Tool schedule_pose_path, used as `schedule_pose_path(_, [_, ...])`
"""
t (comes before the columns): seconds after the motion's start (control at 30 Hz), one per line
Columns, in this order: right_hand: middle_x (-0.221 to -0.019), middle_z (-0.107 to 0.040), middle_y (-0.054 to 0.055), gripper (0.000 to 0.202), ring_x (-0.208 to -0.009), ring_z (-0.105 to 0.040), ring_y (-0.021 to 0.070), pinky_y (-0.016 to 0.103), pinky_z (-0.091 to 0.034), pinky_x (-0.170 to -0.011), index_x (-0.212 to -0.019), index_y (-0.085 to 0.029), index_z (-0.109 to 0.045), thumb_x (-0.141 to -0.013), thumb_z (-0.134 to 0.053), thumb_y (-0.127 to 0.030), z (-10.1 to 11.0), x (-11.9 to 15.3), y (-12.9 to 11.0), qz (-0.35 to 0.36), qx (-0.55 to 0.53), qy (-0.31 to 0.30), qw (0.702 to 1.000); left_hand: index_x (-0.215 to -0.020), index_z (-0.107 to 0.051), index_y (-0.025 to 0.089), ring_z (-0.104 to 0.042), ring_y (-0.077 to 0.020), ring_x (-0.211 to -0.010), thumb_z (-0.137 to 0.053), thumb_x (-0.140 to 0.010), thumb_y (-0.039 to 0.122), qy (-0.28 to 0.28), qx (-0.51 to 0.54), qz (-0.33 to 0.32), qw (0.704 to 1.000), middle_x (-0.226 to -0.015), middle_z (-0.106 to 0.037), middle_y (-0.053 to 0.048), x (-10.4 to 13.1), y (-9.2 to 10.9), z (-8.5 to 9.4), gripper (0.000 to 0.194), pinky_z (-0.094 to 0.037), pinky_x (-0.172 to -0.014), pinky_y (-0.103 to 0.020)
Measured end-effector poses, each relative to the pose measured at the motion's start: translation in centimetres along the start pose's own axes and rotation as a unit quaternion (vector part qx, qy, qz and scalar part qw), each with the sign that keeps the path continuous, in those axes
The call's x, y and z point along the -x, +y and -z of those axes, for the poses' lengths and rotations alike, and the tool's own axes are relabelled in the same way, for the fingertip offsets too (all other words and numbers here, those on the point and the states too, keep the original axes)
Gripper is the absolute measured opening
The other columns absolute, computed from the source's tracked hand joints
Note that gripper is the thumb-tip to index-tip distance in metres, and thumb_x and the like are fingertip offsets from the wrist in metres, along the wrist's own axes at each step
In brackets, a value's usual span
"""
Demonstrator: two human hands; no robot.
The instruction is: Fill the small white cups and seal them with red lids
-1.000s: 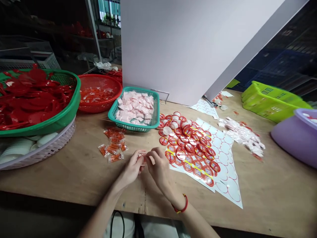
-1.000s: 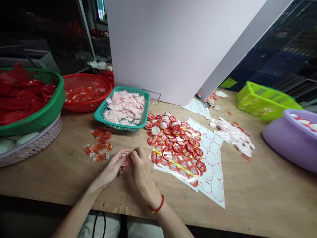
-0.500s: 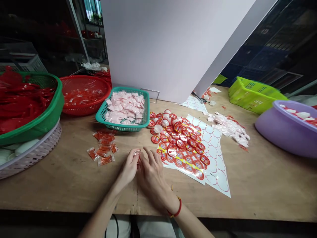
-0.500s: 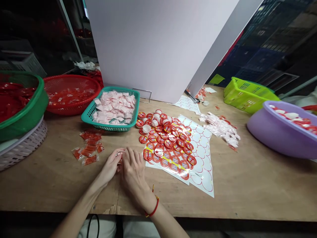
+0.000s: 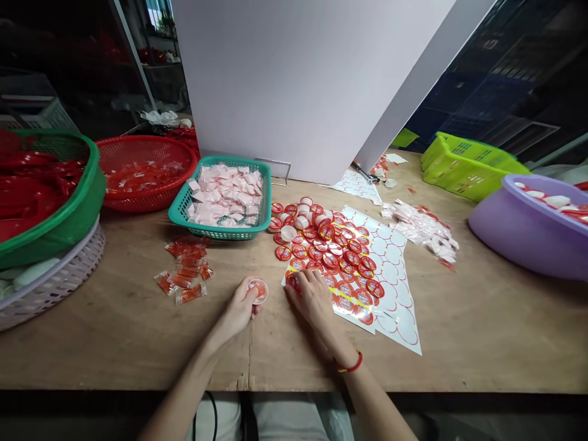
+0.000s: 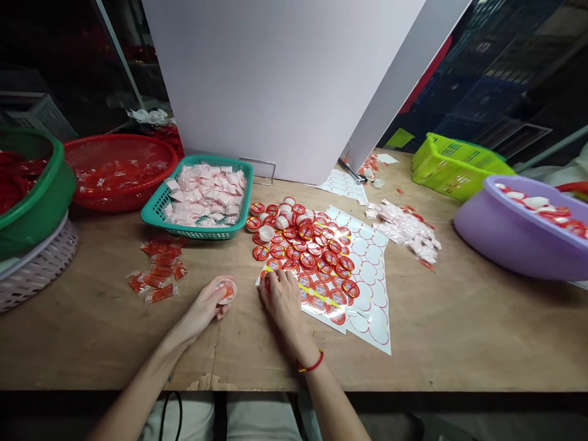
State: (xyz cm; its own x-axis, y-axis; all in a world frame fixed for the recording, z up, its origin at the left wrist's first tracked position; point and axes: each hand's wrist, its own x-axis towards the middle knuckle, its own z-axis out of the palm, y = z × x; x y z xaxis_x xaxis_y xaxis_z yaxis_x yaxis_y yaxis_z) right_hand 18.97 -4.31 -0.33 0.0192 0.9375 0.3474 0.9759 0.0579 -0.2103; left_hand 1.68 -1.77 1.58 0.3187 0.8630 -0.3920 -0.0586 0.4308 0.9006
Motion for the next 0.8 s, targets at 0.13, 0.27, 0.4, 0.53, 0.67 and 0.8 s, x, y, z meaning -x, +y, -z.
schedule_pose_path(0.13, [-0.086,-0.060,0.006,0.012,-0.076,-0.057,0.0173,0.030,-0.048,-0.068,-0.094,-0.017,-0.054,-0.084,-0.050,-0.022,0.6,0.5,-2.5,0.008,-0.236,0.072,0.969,-0.090,-0.052,0.017,-0.040,-0.0059,-0.042,-0.051,-0.070,0.029,-0.003,0.008,0.004,1.000,-0.056,-0.047,0.007,-0.1,-0.3,-0.5,0.023,-0.025,-0.038,-0.017])
schedule_pose_path(0.27, [-0.104,-0.061,0.010,0.015,-0.095,-0.058,0.0178,0.031,-0.049,-0.080,-0.099,-0.018,-0.056,-0.086,-0.048,-0.020,0.3,1.4,-5.0,0.050,-0.352,0.076,0.932,-0.095,-0.054,0.017,-0.047,-0.0074,-0.049,-0.052,-0.068,0.023,-0.019,0.044,0.009,0.999,-0.065,-0.056,0.003,0.2,0.2,-0.8,0.028,-0.035,-0.044,-0.018])
schedule_pose_path(0.4, [-0.115,-0.058,0.012,0.025,-0.106,-0.055,0.0191,0.036,-0.047,-0.086,-0.110,-0.019,-0.053,-0.089,-0.041,-0.016,-0.2,2.2,-5.5,0.035,-0.368,0.099,0.924,-0.111,-0.054,0.017,-0.061,-0.0156,-0.080,-0.059,-0.067,0.023,-0.164,0.197,0.042,0.966,-0.092,-0.064,-0.006,1.0,1.2,-0.3,0.044,-0.047,-0.072,-0.028])
schedule_pose_path(0.53, [-0.114,-0.058,0.011,0.036,-0.103,-0.057,0.0206,0.036,-0.048,-0.084,-0.119,-0.021,-0.048,-0.084,-0.053,-0.022,0.3,2.2,-5.0,0.029,-0.394,0.079,0.915,-0.120,-0.052,0.020,-0.063,-0.0191,-0.087,-0.068,-0.067,0.030,-0.178,0.191,0.014,0.965,-0.104,-0.064,-0.009,1.5,1.2,0.1,0.056,-0.047,-0.074,-0.028])
schedule_pose_path(0.67, [-0.101,-0.061,0.008,0.030,-0.091,-0.059,0.0189,0.034,-0.050,-0.078,-0.114,-0.022,-0.051,-0.084,-0.052,-0.023,0.7,2.0,-5.2,0.018,-0.397,0.106,0.912,-0.117,-0.054,0.016,-0.063,-0.0204,-0.087,-0.074,-0.062,0.038,-0.113,0.137,-0.066,0.982,-0.106,-0.064,-0.011,1.5,0.5,-0.1,0.062,-0.048,-0.072,-0.027])
schedule_pose_path(0.8, [-0.092,-0.062,0.006,0.022,-0.083,-0.058,0.0180,0.032,-0.050,-0.073,-0.106,-0.022,-0.054,-0.086,-0.048,-0.023,0.6,2.0,-6.0,-0.010,-0.397,0.137,0.908,-0.112,-0.054,0.014,-0.063,-0.0200,-0.086,-0.071,-0.064,0.043,-0.071,0.096,-0.135,0.984,-0.099,-0.067,-0.011,1.5,0.1,-0.4,0.058,-0.049,-0.074,-0.026])
